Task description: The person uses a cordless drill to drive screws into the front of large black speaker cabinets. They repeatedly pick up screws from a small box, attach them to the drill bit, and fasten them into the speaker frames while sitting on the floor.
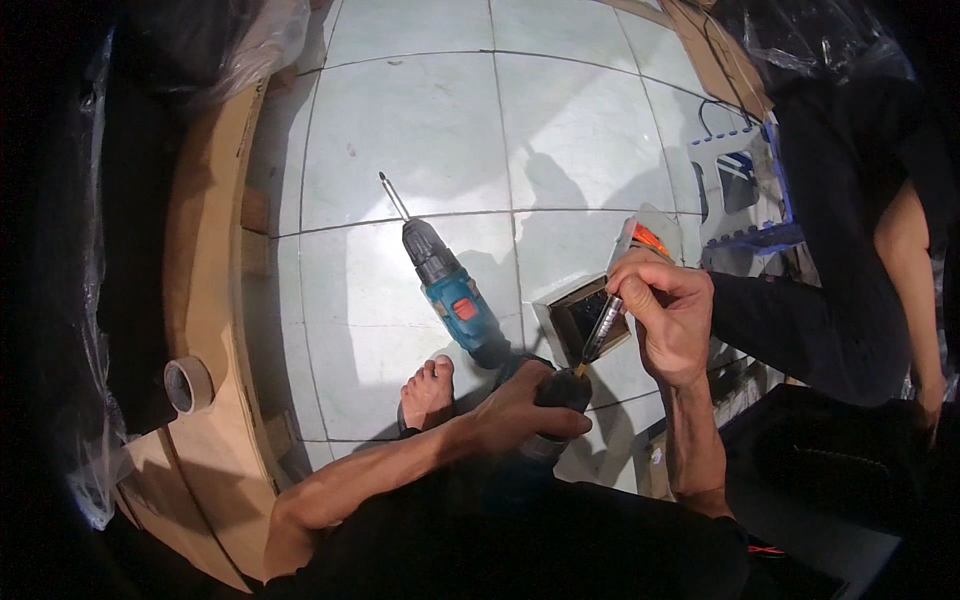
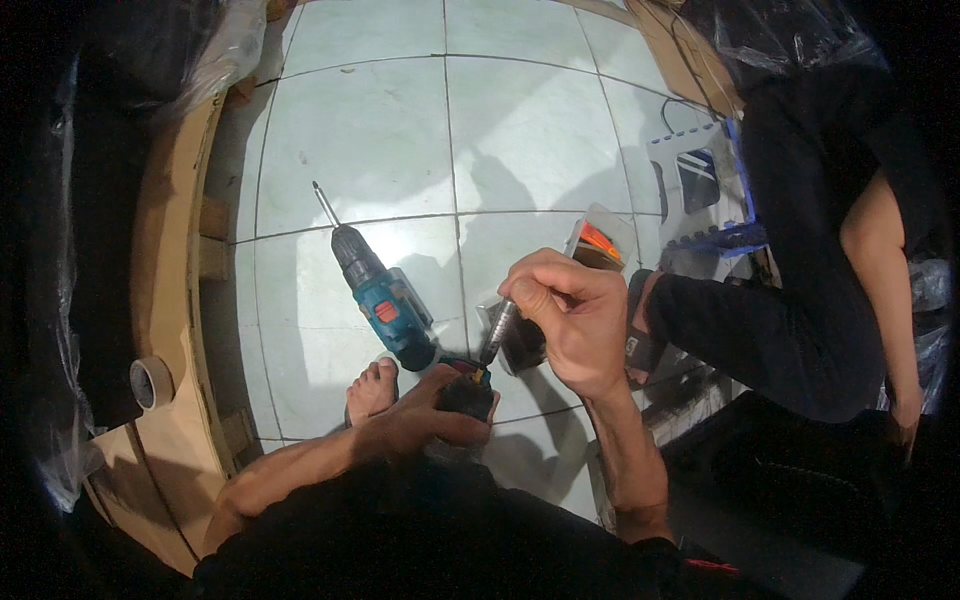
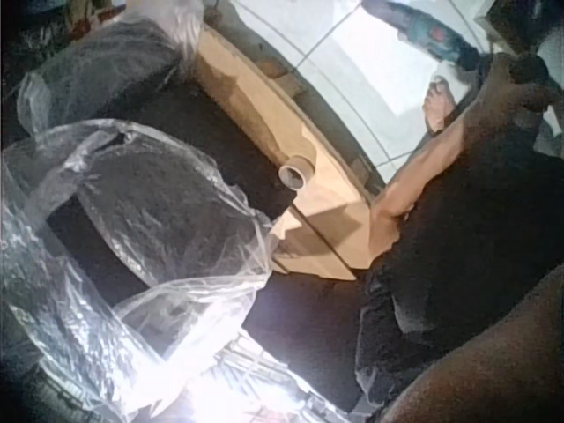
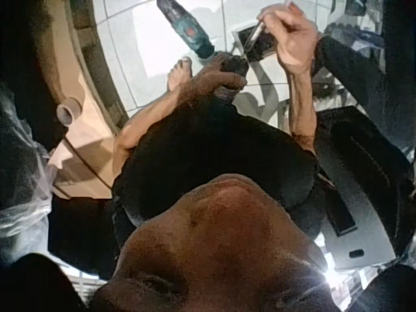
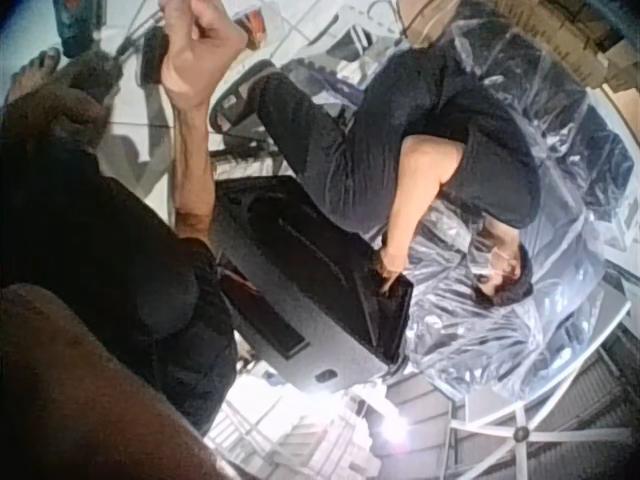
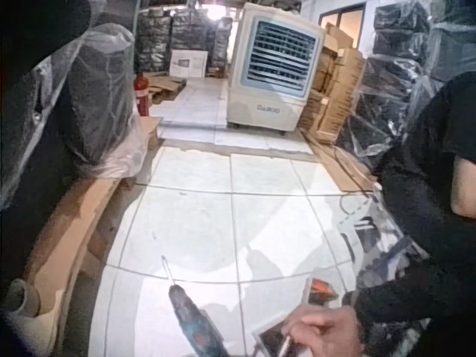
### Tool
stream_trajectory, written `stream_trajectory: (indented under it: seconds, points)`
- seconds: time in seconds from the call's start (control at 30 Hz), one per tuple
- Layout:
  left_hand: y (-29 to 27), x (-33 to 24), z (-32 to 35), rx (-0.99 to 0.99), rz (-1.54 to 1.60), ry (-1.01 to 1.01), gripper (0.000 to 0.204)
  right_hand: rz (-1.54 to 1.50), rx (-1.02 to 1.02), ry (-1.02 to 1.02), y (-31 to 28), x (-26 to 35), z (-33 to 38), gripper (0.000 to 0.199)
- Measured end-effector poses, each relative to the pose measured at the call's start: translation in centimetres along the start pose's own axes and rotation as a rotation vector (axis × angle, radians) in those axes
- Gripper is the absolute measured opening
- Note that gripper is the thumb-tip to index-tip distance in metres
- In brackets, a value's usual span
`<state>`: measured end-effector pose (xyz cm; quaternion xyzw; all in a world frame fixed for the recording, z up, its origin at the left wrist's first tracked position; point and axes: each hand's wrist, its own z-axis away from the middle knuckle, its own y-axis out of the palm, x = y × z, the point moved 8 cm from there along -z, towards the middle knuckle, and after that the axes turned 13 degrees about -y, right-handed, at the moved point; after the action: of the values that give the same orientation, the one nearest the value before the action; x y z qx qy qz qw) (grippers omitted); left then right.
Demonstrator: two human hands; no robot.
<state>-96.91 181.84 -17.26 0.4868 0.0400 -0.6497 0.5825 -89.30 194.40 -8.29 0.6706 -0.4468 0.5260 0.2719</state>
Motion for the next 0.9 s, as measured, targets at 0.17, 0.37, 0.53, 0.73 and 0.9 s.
stream_trajectory:
  seconds: [0.17, 0.37, 0.53, 0.73, 0.9]
  points:
    - [-0.4, 2.3, -0.7, 0.046, 0.013, -0.106, 0.059, 0.036, -0.007, -0.069, 0.0, 0.7, 0.3, 0.009]
    - [-1.0, 2.0, 0.1, 0.000, 0.051, -0.097, 0.055, 0.015, 0.062, -0.040, 0.5, 0.8, 0.5, 0.010]
    - [-0.9, 1.0, 1.2, -0.042, -0.072, 0.080, 0.034, -0.145, 0.075, 0.091, 1.9, -1.2, 3.3, 0.026]
    - [-0.6, -0.6, 2.1, -0.123, -0.323, 0.334, 0.027, -0.449, 0.055, 0.146, 4.5, -2.3, 6.2, 0.046]
    - [0.0, -0.5, 1.8, -0.161, -0.404, 0.320, 0.026, -0.035, -0.240, 0.129, 3.8, 0.4, 6.5, 0.027]
